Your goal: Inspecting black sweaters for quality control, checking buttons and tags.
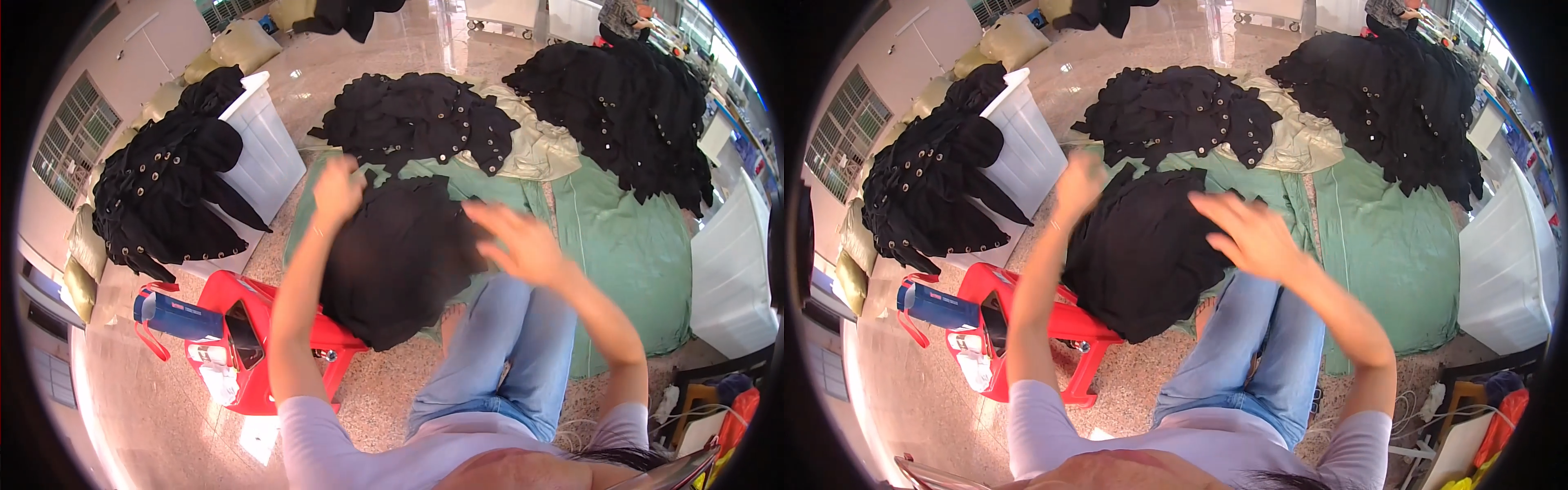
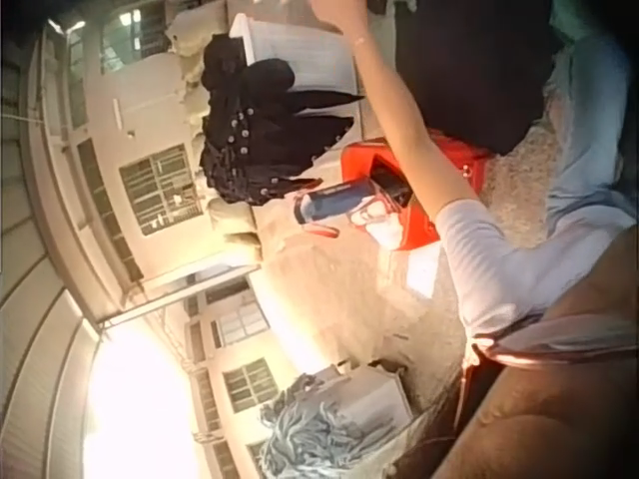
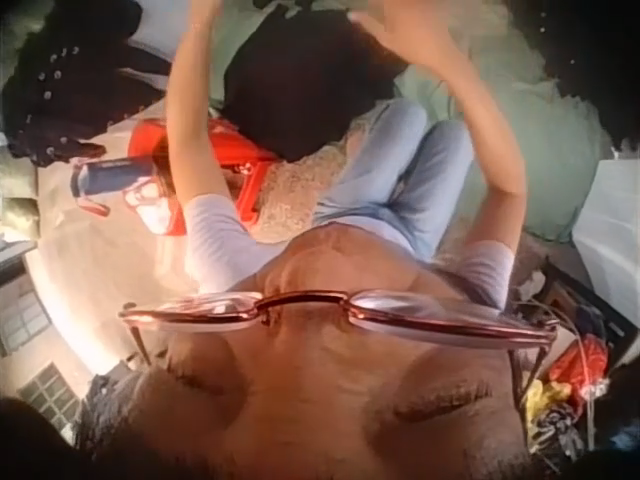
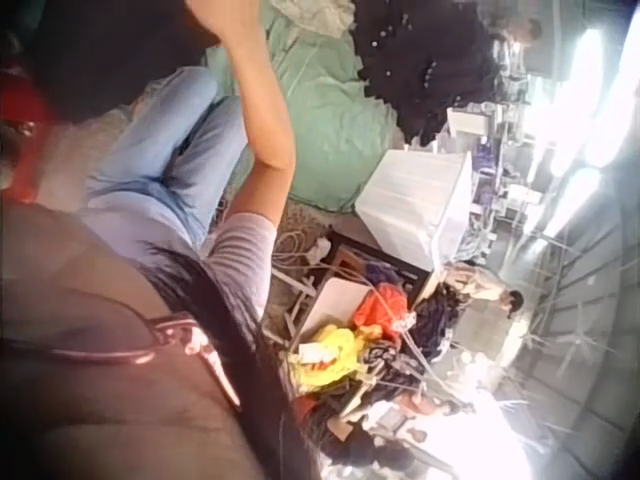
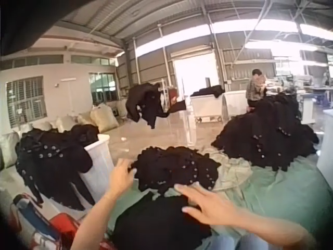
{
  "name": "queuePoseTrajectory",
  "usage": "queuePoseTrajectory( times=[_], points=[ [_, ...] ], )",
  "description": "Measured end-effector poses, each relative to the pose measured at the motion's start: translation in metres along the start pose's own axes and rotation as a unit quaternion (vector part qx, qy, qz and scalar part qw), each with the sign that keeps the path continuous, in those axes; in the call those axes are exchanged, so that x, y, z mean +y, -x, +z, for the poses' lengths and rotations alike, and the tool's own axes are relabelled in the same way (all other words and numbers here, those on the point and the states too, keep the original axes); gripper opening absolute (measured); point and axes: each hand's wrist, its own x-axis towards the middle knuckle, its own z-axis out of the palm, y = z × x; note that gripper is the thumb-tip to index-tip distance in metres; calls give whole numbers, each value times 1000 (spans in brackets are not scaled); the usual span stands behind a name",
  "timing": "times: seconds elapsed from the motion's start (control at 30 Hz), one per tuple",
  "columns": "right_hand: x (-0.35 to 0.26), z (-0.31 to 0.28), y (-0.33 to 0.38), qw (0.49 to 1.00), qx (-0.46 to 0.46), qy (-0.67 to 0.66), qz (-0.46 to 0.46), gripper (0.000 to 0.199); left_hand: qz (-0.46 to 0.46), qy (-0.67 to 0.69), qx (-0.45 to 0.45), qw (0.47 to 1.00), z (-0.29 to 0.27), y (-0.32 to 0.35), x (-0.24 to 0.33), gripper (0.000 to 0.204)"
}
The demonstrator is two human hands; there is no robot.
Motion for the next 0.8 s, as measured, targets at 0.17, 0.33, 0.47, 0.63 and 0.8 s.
queuePoseTrajectory(
  times=[0.17, 0.33, 0.47, 0.63, 0.8],
  points=[
    [8, 40, 157, 983, -31, -3, 184, 62, -242, 22, -341, 908, 118, 206, -74, 121],
    [-1, 39, 240, 928, 66, -58, 363, 52, -226, -64, -237, 943, 142, 255, -46, 89],
    [-11, 59, 266, 894, 83, -116, 424, 47, -240, -61, -128, 961, 141, 256, -84, 31],
    [-9, 80, 301, 888, 157, -37, 430, 43, -199, 31, -32, 979, 125, 226, -47, 11],
    [-25, 83, 261, 913, 135, 34, 384, 41, -160, 224, 163, 947, 57, 203, -13, 16]
  ],
)
